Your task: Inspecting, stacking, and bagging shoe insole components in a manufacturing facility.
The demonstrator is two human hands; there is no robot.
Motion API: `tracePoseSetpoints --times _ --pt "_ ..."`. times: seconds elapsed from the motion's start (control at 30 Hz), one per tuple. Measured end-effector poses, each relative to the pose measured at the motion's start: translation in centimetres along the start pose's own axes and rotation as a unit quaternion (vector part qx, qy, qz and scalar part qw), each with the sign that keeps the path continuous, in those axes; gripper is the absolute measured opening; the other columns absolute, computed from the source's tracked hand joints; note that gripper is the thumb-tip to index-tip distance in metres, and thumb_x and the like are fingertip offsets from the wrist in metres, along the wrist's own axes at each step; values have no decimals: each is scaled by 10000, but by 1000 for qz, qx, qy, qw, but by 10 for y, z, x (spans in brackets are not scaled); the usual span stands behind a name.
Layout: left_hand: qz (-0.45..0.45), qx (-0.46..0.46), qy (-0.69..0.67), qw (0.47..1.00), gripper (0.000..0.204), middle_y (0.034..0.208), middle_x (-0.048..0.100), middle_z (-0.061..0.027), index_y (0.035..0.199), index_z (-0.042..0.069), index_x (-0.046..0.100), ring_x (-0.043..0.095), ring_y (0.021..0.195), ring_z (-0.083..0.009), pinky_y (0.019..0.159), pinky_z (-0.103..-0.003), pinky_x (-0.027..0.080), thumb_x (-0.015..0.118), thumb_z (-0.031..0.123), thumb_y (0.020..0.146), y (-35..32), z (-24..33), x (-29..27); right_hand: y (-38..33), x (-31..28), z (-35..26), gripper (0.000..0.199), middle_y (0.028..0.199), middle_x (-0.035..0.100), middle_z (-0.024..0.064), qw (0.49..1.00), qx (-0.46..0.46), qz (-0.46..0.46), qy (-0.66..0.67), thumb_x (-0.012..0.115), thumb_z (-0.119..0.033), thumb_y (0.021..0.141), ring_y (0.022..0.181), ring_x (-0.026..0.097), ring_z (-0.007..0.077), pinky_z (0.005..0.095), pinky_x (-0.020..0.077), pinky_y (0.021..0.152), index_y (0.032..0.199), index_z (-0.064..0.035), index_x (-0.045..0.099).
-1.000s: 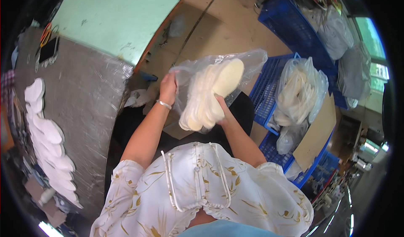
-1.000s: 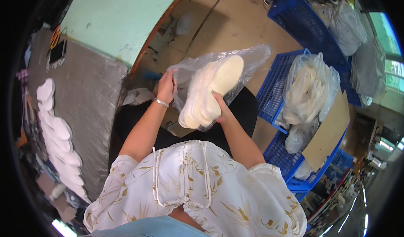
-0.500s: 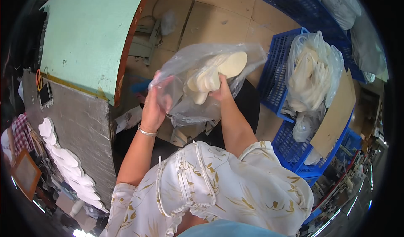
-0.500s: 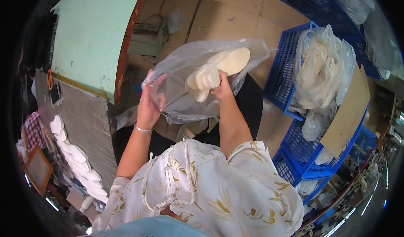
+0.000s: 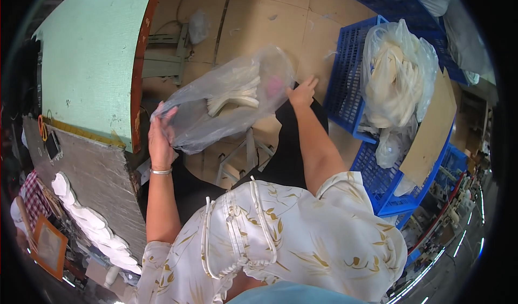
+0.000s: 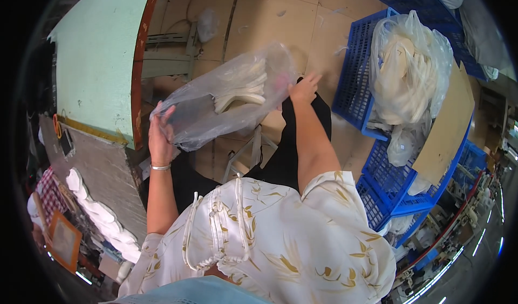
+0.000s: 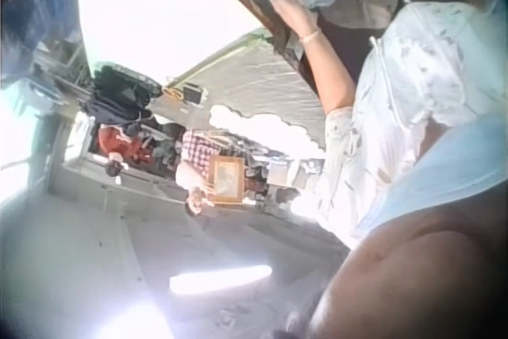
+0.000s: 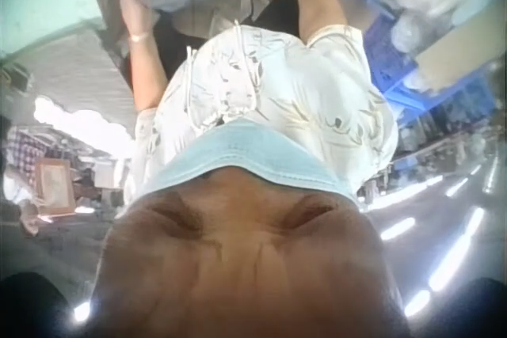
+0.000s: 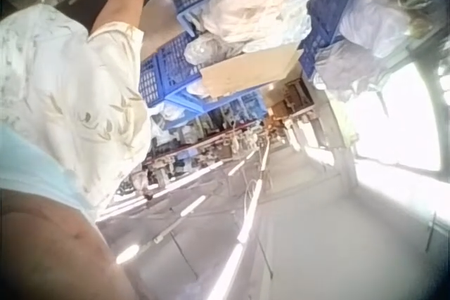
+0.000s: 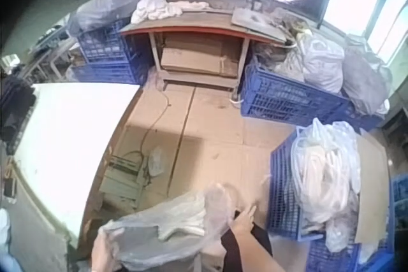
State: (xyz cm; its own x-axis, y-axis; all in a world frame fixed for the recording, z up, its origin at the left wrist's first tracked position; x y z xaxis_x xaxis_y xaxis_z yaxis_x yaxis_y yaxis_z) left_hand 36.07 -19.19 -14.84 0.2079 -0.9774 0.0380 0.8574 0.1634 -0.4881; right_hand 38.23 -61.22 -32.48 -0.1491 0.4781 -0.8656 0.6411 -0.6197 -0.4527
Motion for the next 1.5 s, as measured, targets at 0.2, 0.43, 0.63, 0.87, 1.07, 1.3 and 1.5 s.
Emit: tracePoseSetpoints --times 0.2,0.43,0.63,0.87,1.07,1.3,1.5 --pt "18 -42 8 999 514 1199 660 -126 1430 57 427 307 478 2 413 -159 244 340 399 1055 -15 -11 -14 76 81 -15 753 1148 638 256 958 12 -209 196 756 -458 742 1043 634 343 416 502 877 1186 125 588" --pt "46 -73 -96 992 534 1292 601 -174 1419 50 428 318 488 -23 433 -174 258 384 424 1040 5 -23 9 115 119 10 184 670 604 114 895 81 -210 386 522 -112 849 597 601 234 379 451 513 763 -7 645" --pt "30 -9 -147 989 430 1335 564 -173 1367 122 471 314 467 -28 423 -189 254 366 387 1046 5 51 60 -51 -100 -74 249 596 428 -8 658 -53 -353 663 454 -75 834 459 323 85 252 261 423 956 40 638" --pt "5 136 -157 978 510 1178 648 -229 1408 53 428 241 414 -5 397 -186 195 373 405 1045 -18 153 85 -112 -228 -12 210 626 467 27 509 -176 -276 796 466 -120 941 484 399 102 258 344 420 1075 4 570" --pt "-104 278 1 955 455 1082 703 -170 1309 -19 546 288 490 31 454 -159 226 396 320 1046 8 220 177 -129 -256 19 156 711 565 52 629 -266 -93 724 501 -83 972 580 525 123 267 446 516 1086 -14 582" --pt "-45 271 440 855 451 777 652 -235 944 -26 679 613 691 -347 699 -444 475 522 396 969 160 76 211 -36 -96 70 144 776 614 31 751 24 -74 655 574 -166 971 646 580 109 244 489 604 1052 -52 607" --pt "-93 38 210 973 475 740 642 -17 1075 14 692 429 516 -37 482 -212 344 461 425 1011 161 33 239 22 -89 95 91 714 555 -13 613 129 -83 775 610 -183 945 612 546 81 216 463 543 980 -100 604"
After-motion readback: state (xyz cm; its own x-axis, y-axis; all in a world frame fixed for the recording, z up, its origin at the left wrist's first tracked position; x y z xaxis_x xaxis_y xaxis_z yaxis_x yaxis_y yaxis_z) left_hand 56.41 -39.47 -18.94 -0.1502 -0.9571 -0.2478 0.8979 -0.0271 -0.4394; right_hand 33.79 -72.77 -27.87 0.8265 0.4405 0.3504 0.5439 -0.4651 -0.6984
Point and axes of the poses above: each hand's wrist, its own y-axis towards the middle knuckle, its own x-axis out of the palm, z = x × y, the point moved 5 cm from there along y, towards the middle knuckle
